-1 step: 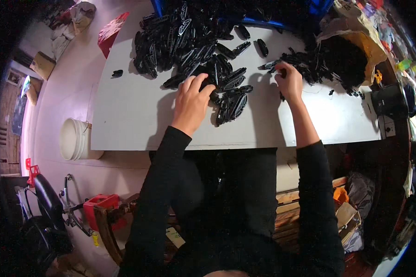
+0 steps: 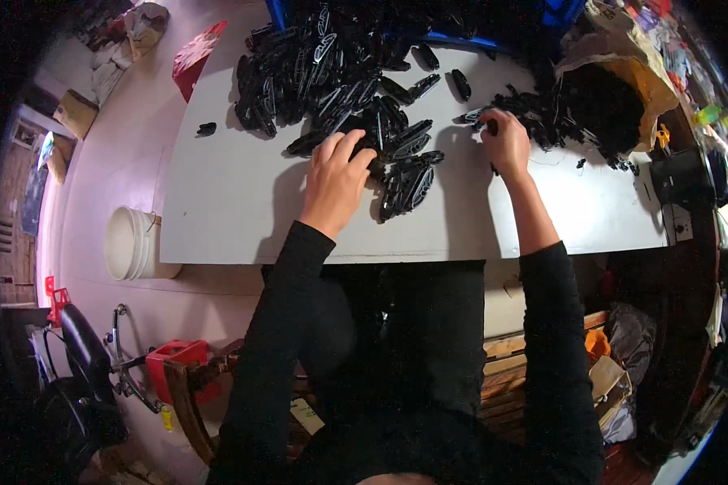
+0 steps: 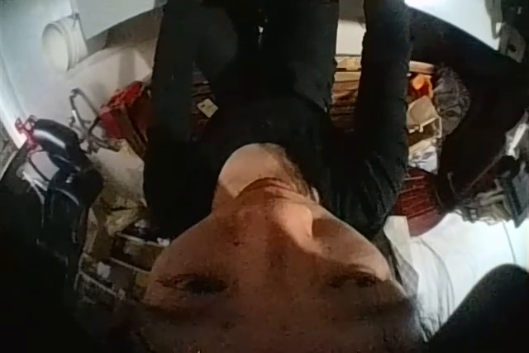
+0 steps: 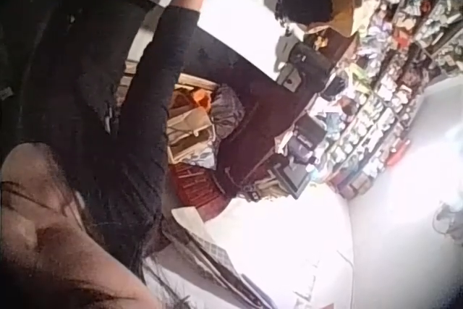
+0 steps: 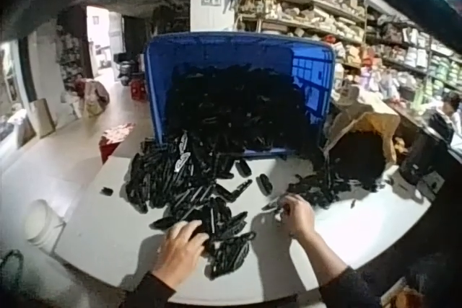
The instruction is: Manual assembly of small black plastic components at a workstation.
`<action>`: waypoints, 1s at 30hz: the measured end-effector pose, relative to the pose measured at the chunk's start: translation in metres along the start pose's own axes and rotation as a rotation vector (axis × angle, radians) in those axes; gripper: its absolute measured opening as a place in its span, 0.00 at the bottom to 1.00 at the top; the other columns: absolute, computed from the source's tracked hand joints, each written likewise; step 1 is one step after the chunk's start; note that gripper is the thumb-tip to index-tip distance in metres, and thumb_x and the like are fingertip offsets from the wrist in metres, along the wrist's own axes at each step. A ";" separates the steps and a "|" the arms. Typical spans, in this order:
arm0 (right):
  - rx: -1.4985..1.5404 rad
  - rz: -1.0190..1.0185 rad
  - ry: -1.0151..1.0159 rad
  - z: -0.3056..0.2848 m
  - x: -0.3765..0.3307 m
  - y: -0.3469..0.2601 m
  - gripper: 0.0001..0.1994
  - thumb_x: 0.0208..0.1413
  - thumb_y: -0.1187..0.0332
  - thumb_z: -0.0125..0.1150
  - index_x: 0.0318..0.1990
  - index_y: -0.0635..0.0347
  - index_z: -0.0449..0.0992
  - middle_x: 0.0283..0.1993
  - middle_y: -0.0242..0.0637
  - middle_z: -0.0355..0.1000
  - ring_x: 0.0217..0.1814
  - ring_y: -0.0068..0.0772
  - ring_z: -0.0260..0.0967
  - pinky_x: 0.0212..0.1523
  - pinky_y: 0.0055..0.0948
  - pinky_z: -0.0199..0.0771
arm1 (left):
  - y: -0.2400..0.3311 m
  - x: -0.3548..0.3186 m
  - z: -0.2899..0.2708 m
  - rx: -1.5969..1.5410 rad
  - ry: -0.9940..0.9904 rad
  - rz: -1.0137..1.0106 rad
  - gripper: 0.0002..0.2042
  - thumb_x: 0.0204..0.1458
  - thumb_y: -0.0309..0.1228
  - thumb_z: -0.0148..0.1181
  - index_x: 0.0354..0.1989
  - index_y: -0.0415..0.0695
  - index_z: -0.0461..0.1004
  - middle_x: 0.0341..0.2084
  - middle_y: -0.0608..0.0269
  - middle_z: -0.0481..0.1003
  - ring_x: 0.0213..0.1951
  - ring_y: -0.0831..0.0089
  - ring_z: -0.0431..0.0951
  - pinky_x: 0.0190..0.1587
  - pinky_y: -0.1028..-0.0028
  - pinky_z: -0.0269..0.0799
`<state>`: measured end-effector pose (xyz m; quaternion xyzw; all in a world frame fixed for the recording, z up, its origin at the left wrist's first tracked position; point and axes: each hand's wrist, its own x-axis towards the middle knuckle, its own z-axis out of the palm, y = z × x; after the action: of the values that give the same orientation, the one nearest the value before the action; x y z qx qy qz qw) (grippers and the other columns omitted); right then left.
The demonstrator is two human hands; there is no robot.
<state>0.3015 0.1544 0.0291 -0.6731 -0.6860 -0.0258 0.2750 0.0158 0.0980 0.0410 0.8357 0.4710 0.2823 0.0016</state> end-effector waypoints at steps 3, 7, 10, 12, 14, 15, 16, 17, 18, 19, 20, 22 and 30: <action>-0.162 -0.054 0.003 0.010 0.007 0.003 0.15 0.40 0.73 0.60 0.40 0.52 0.72 0.37 0.37 0.70 0.38 0.44 0.70 0.38 0.36 0.70 | 0.004 -0.004 -0.005 -0.136 0.102 -0.066 0.13 0.42 0.23 0.60 0.39 0.43 0.72 0.40 0.60 0.72 0.43 0.61 0.70 0.47 0.68 0.65; -0.226 -0.071 -0.111 0.009 0.011 0.005 0.12 0.42 0.72 0.60 0.38 0.52 0.72 0.38 0.36 0.69 0.39 0.44 0.70 0.36 0.38 0.70 | 0.021 -0.020 -0.010 -0.721 0.152 -0.243 0.14 0.47 0.25 0.61 0.43 0.40 0.70 0.31 0.60 0.75 0.30 0.72 0.76 0.33 0.76 0.70; -0.237 -0.132 -0.083 0.010 0.011 0.010 0.11 0.43 0.70 0.59 0.37 0.52 0.72 0.38 0.36 0.69 0.37 0.45 0.70 0.35 0.38 0.70 | 0.033 -0.036 -0.018 -1.271 0.040 -0.520 0.14 0.50 0.26 0.59 0.45 0.37 0.68 0.31 0.63 0.74 0.30 0.79 0.75 0.30 0.80 0.68; -0.268 -0.218 -0.158 0.004 0.009 0.002 0.10 0.45 0.66 0.59 0.37 0.52 0.71 0.37 0.36 0.69 0.35 0.45 0.70 0.33 0.39 0.70 | 0.038 -0.042 -0.025 -1.269 0.000 -0.560 0.14 0.52 0.28 0.57 0.45 0.35 0.66 0.29 0.65 0.72 0.25 0.83 0.73 0.27 0.83 0.66; -0.237 -0.176 -0.162 -0.001 0.002 -0.013 0.10 0.45 0.66 0.59 0.37 0.52 0.71 0.36 0.36 0.69 0.35 0.45 0.70 0.32 0.39 0.70 | 0.043 -0.047 -0.030 -1.343 -0.032 -0.597 0.14 0.52 0.29 0.57 0.44 0.35 0.66 0.26 0.67 0.70 0.22 0.84 0.69 0.26 0.83 0.65; -0.206 -0.130 -0.166 -0.002 0.000 -0.019 0.09 0.46 0.66 0.59 0.36 0.52 0.71 0.36 0.36 0.68 0.34 0.45 0.70 0.32 0.39 0.70 | 0.046 -0.048 -0.031 -1.387 -0.044 -0.613 0.14 0.52 0.30 0.57 0.44 0.36 0.65 0.24 0.69 0.68 0.21 0.86 0.65 0.25 0.84 0.63; -0.204 -0.134 -0.164 -0.001 0.002 -0.019 0.09 0.46 0.66 0.59 0.36 0.52 0.71 0.36 0.36 0.68 0.34 0.45 0.70 0.32 0.39 0.70 | 0.048 -0.049 -0.031 -1.386 -0.040 -0.613 0.14 0.52 0.30 0.57 0.44 0.36 0.65 0.24 0.69 0.68 0.21 0.86 0.65 0.25 0.84 0.63; -0.191 -0.174 -0.157 0.001 0.004 -0.016 0.09 0.46 0.66 0.58 0.36 0.52 0.71 0.35 0.37 0.68 0.34 0.45 0.70 0.31 0.39 0.70 | 0.049 -0.051 -0.030 -1.351 -0.038 -0.602 0.15 0.53 0.31 0.56 0.46 0.37 0.65 0.23 0.68 0.68 0.20 0.86 0.63 0.22 0.84 0.60; -0.178 -0.214 -0.148 0.004 0.005 -0.015 0.09 0.46 0.65 0.58 0.36 0.52 0.71 0.35 0.37 0.68 0.34 0.45 0.70 0.31 0.39 0.70 | 0.050 -0.052 -0.028 -1.316 -0.034 -0.592 0.15 0.54 0.33 0.55 0.47 0.39 0.65 0.23 0.68 0.67 0.19 0.87 0.60 0.20 0.85 0.56; -0.177 -0.215 -0.145 0.008 0.007 -0.014 0.09 0.46 0.65 0.58 0.36 0.52 0.71 0.35 0.37 0.68 0.34 0.45 0.70 0.31 0.39 0.70 | 0.051 -0.054 -0.026 -1.279 0.004 -0.527 0.14 0.56 0.32 0.51 0.48 0.39 0.65 0.23 0.68 0.66 0.19 0.87 0.59 0.21 0.86 0.55; -0.175 -0.236 -0.159 0.010 0.008 -0.013 0.09 0.46 0.65 0.58 0.36 0.52 0.71 0.35 0.37 0.68 0.34 0.45 0.70 0.31 0.39 0.70 | 0.053 -0.055 -0.027 -1.279 0.005 -0.525 0.14 0.56 0.32 0.51 0.48 0.39 0.65 0.23 0.68 0.66 0.19 0.87 0.59 0.21 0.86 0.55; -0.175 -0.257 -0.170 0.010 0.008 -0.009 0.09 0.47 0.65 0.58 0.37 0.52 0.71 0.35 0.36 0.68 0.34 0.45 0.70 0.31 0.40 0.70 | 0.055 -0.058 -0.028 -1.394 -0.032 -0.668 0.15 0.58 0.31 0.46 0.51 0.39 0.63 0.25 0.67 0.66 0.20 0.86 0.60 0.21 0.85 0.56; -0.097 -0.194 -0.238 0.004 0.006 -0.029 0.10 0.46 0.64 0.58 0.37 0.52 0.70 0.35 0.38 0.69 0.35 0.46 0.70 0.33 0.40 0.70 | 0.060 -0.068 -0.029 -1.400 -0.078 -0.659 0.16 0.58 0.30 0.44 0.54 0.39 0.59 0.26 0.67 0.66 0.20 0.86 0.61 0.20 0.86 0.58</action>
<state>0.2734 0.1586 0.0377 -0.6143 -0.7736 -0.0054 0.1553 0.0220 0.0037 0.0492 0.4662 0.4066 0.4696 0.6299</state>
